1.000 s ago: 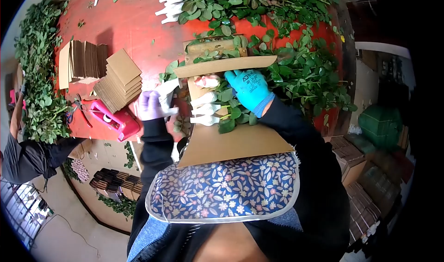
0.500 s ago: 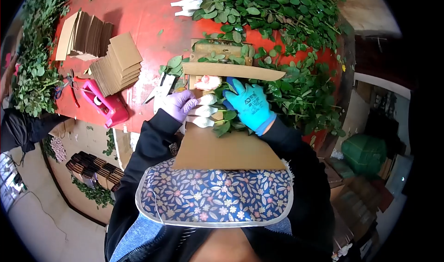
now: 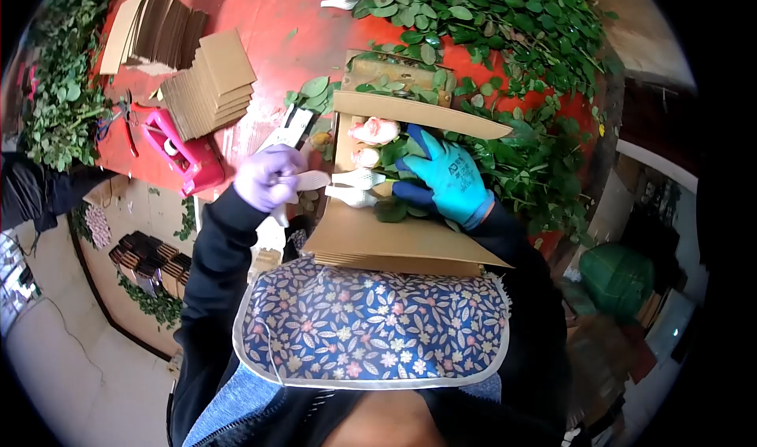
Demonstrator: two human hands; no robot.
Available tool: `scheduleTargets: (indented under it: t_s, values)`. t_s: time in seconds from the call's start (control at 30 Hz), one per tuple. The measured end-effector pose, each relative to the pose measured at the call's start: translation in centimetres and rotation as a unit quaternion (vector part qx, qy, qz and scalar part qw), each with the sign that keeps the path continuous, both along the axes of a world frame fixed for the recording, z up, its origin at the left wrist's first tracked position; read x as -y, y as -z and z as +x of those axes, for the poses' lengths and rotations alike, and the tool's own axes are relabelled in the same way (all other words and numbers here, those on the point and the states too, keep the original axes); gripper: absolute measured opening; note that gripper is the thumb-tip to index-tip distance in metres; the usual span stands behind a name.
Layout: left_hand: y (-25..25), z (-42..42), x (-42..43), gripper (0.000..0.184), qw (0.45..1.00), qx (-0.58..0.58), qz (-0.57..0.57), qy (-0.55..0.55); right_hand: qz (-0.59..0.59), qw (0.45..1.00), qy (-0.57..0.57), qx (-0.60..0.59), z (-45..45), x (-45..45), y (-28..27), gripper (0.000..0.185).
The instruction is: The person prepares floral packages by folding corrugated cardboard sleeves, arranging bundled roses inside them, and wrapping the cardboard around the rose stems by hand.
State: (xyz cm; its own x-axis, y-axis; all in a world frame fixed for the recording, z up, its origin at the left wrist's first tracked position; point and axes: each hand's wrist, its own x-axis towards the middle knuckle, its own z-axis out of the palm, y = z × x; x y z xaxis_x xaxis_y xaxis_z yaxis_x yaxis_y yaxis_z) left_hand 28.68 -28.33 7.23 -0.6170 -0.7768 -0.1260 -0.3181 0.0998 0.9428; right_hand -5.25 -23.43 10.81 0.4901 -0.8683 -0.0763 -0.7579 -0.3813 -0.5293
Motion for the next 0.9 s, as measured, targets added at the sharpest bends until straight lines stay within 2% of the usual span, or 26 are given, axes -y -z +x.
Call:
scheduleTargets:
  t_s: [0.03, 0.07, 0.1, 0.2, 0.27, 0.37, 0.43, 0.5, 0.57, 0.6, 0.63, 0.7, 0.77, 0.8, 0.83, 0.9]
  values:
    - [-0.4, -0.8, -0.8, 0.007, 0.993, 0.070, 0.097, 0.008, 0.003, 1.000, -0.009, -0.001, 0.2, -0.3, 0.0, 0.027]
    - [-1.0, -2.5, -0.9, 0.010, 0.998, 0.062, 0.017, 0.018, -0.003, 0.999, -0.009, -0.036, 0.4, -0.5, 0.1, 0.025]
    - [-1.3, -3.8, -1.1, 0.019, 0.990, 0.092, 0.107, 0.014, -0.009, 0.998, -0.009, -0.069, 0.6, -0.6, 0.2, 0.024]
    - [0.4, -5.5, -1.7, 0.022, 0.976, 0.171, -0.062, 0.119, -0.020, 0.992, -0.008, -0.127, 1.2, -1.1, 1.0, 0.021]
    - [0.8, -5.7, -1.8, 0.020, 0.980, 0.164, -0.049, 0.104, -0.031, 0.988, -0.005, -0.151, 1.4, -1.4, 1.6, 0.016]
    - [1.4, -4.9, -2.0, 0.019, 0.984, 0.151, -0.031, 0.085, -0.026, 0.978, -0.031, -0.202, 1.6, -1.5, 1.8, 0.017]
    - [2.8, -2.5, -2.1, 0.020, 0.989, 0.101, -0.103, -0.028, -0.027, 0.978, -0.034, -0.206, 1.5, -1.4, 1.9, 0.017]
    - [-0.5, 2.5, -0.2, 0.020, 0.974, 0.200, -0.052, -0.099, -0.020, 0.977, -0.031, -0.208, 1.4, -1.6, 1.9, 0.017]
    - [-0.7, 8.1, -2.4, 0.021, 0.962, 0.266, -0.039, -0.042, 0.022, 0.988, -0.017, -0.149, 1.1, -0.9, 1.0, 0.017]
    - [-1.1, 10.2, -4.4, 0.023, 0.939, 0.343, 0.010, -0.012, 0.017, 0.995, -0.011, -0.098, 0.7, -0.6, 0.7, 0.015]
    - [-1.1, 12.2, -6.4, 0.025, 0.907, 0.416, 0.063, 0.016, 0.034, 0.997, -0.008, -0.068, 0.6, -0.3, -0.3, 0.020]
    - [2.7, 18.1, -11.0, 0.037, 0.833, 0.518, 0.193, 0.013, 0.057, 0.998, -0.002, 0.025, 0.3, 0.1, -1.9, 0.029]
    - [6.0, 22.2, -15.7, 0.062, 0.772, 0.617, 0.133, 0.069, 0.142, 0.988, -0.001, -0.053, 0.6, 0.8, -6.3, 0.036]
    - [4.0, 19.3, -13.9, 0.079, 0.653, 0.701, 0.251, 0.135, 0.072, 0.995, -0.010, -0.073, 0.5, 0.8, -7.8, 0.036]
    - [3.4, 17.4, -13.4, 0.068, 0.627, 0.734, 0.226, 0.131, 0.085, 0.989, 0.019, -0.123, 1.3, 1.1, -10.3, 0.036]
    - [4.6, 14.9, -10.2, 0.061, 0.678, 0.651, 0.269, 0.211, 0.055, 0.994, -0.010, -0.091, 1.9, 1.2, -11.7, 0.034]
